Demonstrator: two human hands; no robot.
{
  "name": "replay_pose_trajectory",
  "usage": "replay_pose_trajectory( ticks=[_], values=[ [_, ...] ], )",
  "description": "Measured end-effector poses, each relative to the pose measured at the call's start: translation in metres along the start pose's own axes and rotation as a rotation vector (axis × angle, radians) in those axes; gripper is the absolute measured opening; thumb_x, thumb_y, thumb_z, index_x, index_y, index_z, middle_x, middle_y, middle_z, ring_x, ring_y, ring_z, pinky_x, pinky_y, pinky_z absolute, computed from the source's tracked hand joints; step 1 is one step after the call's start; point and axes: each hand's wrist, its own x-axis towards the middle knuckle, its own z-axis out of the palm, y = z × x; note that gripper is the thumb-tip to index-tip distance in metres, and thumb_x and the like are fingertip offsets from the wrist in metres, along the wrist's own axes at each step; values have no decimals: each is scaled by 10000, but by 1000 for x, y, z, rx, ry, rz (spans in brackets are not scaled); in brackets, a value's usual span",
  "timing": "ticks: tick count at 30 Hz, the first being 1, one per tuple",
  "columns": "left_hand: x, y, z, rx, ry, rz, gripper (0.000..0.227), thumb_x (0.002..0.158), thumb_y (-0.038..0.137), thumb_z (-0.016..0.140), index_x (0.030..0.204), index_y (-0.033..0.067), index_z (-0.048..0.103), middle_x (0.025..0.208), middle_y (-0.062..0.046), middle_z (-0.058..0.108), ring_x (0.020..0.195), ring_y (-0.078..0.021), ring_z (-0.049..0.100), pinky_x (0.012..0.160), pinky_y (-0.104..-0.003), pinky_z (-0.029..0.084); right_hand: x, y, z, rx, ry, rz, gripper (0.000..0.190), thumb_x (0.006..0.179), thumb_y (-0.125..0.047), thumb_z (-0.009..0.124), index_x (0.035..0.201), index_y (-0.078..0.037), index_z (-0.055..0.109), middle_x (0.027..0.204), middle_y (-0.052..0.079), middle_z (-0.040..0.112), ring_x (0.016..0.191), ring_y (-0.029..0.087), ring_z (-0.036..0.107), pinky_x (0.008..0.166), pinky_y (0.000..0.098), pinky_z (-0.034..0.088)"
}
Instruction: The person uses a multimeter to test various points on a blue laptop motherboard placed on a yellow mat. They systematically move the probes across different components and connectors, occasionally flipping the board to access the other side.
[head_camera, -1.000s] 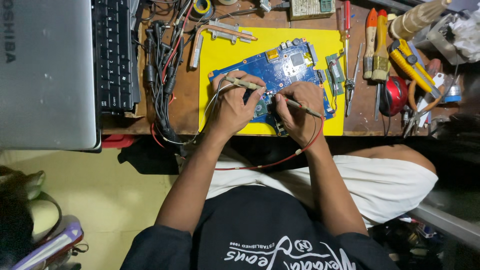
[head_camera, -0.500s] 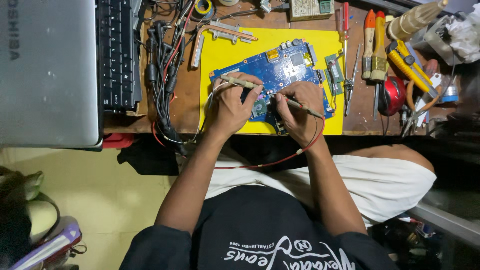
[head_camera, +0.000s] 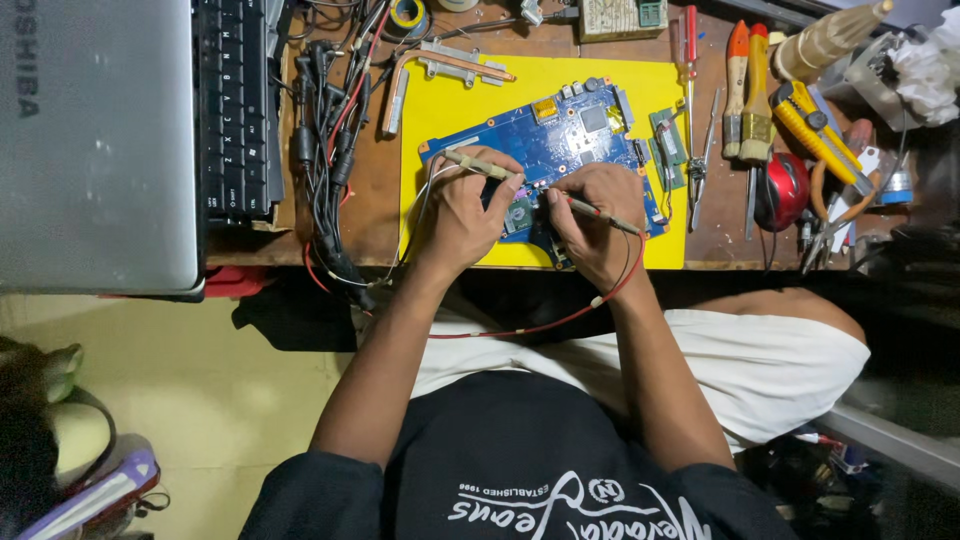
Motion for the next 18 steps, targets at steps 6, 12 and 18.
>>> replay_pose_trajectory(
  ticks=[6,12,18],
  values=[
    [1,1,0,6,-2,-22,82,1019,265,625,1021,195,667,915,-37,719,1086,-291,658,1002,-496,433,2,0,0,-2,-43,33,252,1003,-160,591,837,-77,762,763,144,721,745,389,682,670,431,508],
    [1,1,2,11,9,-19,88,1020,272,628,1017,193,665,909,-32,714,1067,-283,660,1000,-480,429,0,5,1,-11,-80,50,255,994,-154,588,840,-60,768,742,155,717,729,396,684,660,430,512],
    [1,-1,4,12,3,-29,95,1022,276,629,1024,190,668,895,-36,707,1054,-286,659,998,-483,416,0,11,1,-41,-156,78,291,994,-183,552,814,-89,760,664,120,679,687,373,670,643,401,504]
  ],
)
